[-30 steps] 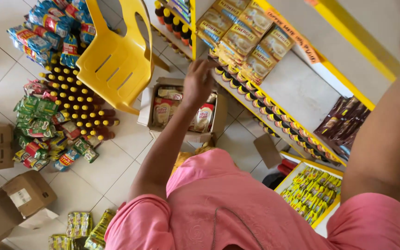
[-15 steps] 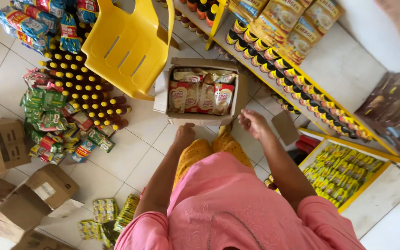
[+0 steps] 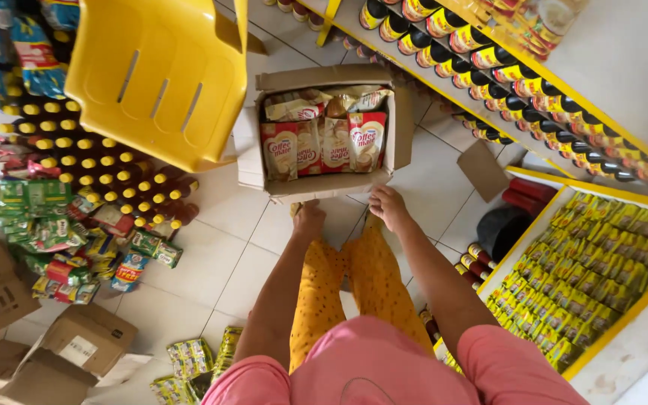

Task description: Stocking individual pouches of coffee creamer onto a retail shelf in a grocery store.

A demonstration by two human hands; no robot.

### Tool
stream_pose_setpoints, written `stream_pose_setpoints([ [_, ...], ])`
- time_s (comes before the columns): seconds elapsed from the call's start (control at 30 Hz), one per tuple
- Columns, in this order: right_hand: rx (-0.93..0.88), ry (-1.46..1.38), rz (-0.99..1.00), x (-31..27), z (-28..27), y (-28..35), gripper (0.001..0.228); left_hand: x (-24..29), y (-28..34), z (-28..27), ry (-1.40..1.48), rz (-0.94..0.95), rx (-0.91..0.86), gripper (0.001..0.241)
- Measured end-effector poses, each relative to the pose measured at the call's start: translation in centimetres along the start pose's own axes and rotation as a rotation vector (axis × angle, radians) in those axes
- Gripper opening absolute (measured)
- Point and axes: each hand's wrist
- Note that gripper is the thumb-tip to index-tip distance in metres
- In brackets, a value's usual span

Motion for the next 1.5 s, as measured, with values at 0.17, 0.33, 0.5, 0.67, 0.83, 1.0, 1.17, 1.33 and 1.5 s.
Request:
stream_pose_setpoints([
  [0.17, -0.103, -0.111, -0.084, 3.2, -5.2, -13.3, 0.011, 1.6, -5.9, 5.8, 0.075, 0.034, -0.053, 0.059],
  [0.33, -0.076, 0.076, -0.201, 3.4, -6.0, -20.7, 0.014, 0.5, -15.7, 15.9, 0.07, 0.229, 0.115, 0.06],
  [0.5, 0.028, 0.301, -0.347, 1.6, -3.0, -21.5, 0.032, 1.1, -21.4, 19.7, 0.19, 0.318, 0.129, 0.066],
  [0.67, -0.013, 0.124, -0.272, 2.1, -4.0, -25.9, 0.05, 1.3, -25.4, 22.0, 0.006, 0.112, 0.006, 0.082],
  [0.83, 0.03, 0.112, -0.176, 1.9, -4.1, -26.8, 0.046, 2.0, -26.6, 22.6, 0.114, 0.111, 0.004, 0.088],
  [1.0, 0.006, 0.229, -0.159, 3.4, -5.2, -28.5, 0.04, 3.7, -25.1, 19.2, 0.069, 0.137, 0.064, 0.095],
  [1.17, 0.042, 0.377, -0.28, 4.2, -6.1, -28.4, 0.034, 4.7, -23.2, 14.9, -0.009, 0.026, -0.112, 0.088],
  [1.33, 0.03, 0.378, -0.272, 0.9, -2.6, -20.8, 0.037, 2.6, -20.9, 14.6, 0.233, 0.156, -0.033, 0.06],
  [1.5, -0.026, 0.288, -0.127, -1.3, 0.1, -11.8, 0.04, 3.9, -14.1, 10.5, 0.388, 0.142, -0.159, 0.045],
])
Point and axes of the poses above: each hand's wrist, its own y-axis away from the middle knuckle, its own z-axis out of the palm, x = y × z, and after that the axes turned 13 degrees about -y, right-handed
